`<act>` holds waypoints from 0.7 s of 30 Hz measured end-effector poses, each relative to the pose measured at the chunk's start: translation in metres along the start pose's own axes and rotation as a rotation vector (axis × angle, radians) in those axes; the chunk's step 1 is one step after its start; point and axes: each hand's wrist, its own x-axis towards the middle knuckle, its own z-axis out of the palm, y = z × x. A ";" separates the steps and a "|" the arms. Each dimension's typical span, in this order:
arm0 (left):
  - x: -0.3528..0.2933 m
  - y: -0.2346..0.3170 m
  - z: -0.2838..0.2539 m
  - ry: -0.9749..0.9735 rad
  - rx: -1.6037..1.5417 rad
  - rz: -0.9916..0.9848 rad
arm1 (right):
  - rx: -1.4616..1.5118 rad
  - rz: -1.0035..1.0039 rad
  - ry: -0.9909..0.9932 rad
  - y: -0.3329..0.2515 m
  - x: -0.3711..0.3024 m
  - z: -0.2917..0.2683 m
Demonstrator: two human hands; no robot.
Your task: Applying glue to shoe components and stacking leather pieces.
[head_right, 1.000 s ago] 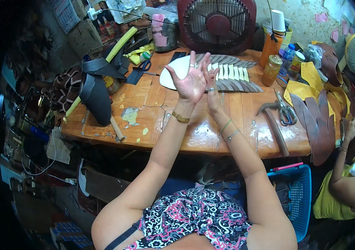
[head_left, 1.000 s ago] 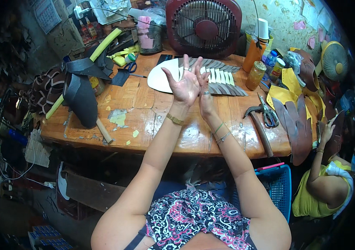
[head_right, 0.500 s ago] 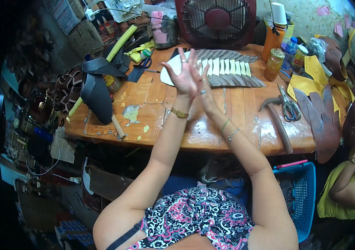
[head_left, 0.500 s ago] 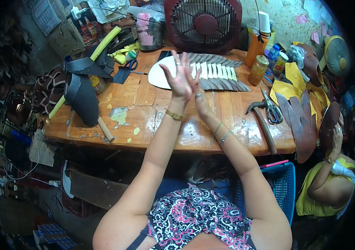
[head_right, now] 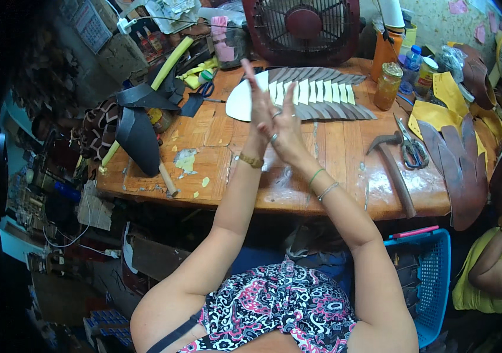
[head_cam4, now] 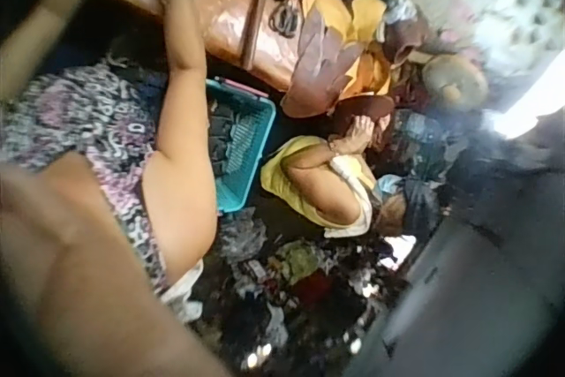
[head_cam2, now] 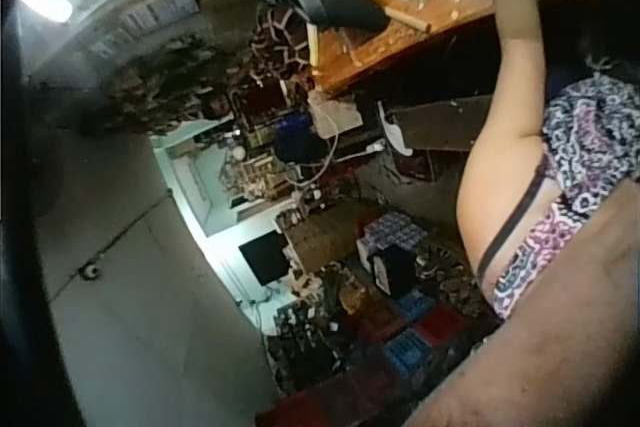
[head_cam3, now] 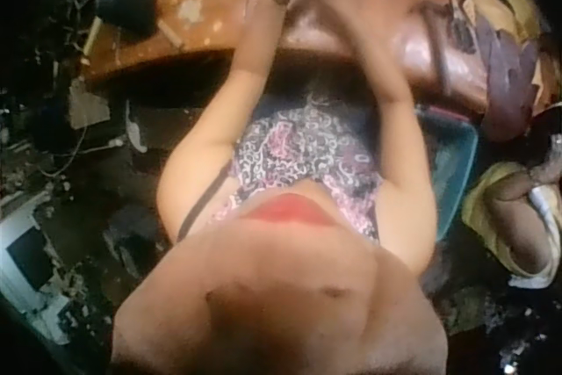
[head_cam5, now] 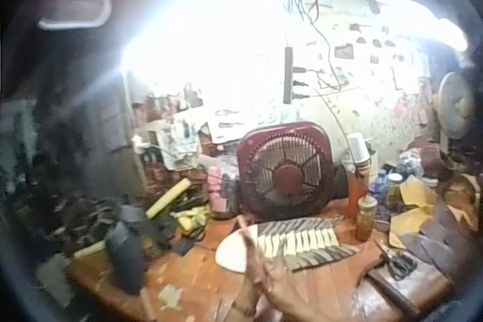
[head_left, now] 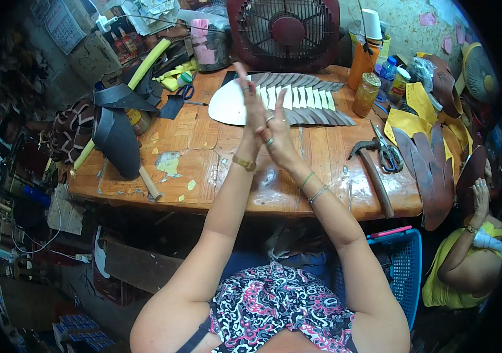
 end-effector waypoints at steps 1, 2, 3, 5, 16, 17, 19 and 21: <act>0.002 0.001 -0.012 -0.014 0.035 0.005 | -0.104 -0.072 -0.094 -0.006 -0.004 0.000; 0.012 0.002 -0.027 -0.029 0.069 0.010 | -0.137 -0.074 -0.193 -0.009 -0.010 0.004; 0.001 0.008 -0.042 -0.046 0.101 0.013 | -0.173 -0.083 -0.198 -0.018 -0.011 0.004; -0.012 0.016 -0.052 -0.073 0.182 0.023 | -0.195 -0.099 -0.207 -0.024 -0.009 0.007; -0.027 0.023 0.015 -0.211 0.357 0.002 | -0.208 0.022 -0.083 -0.010 -0.006 -0.007; -0.027 0.025 0.015 -0.208 0.308 -0.019 | -0.238 -0.064 -0.119 -0.012 -0.008 -0.005; -0.027 0.028 0.010 -0.194 0.220 -0.060 | -0.274 -0.162 -0.155 -0.026 -0.007 0.001; -0.026 0.031 0.005 -0.182 0.129 -0.100 | -0.477 -0.111 -0.195 -0.024 -0.004 -0.002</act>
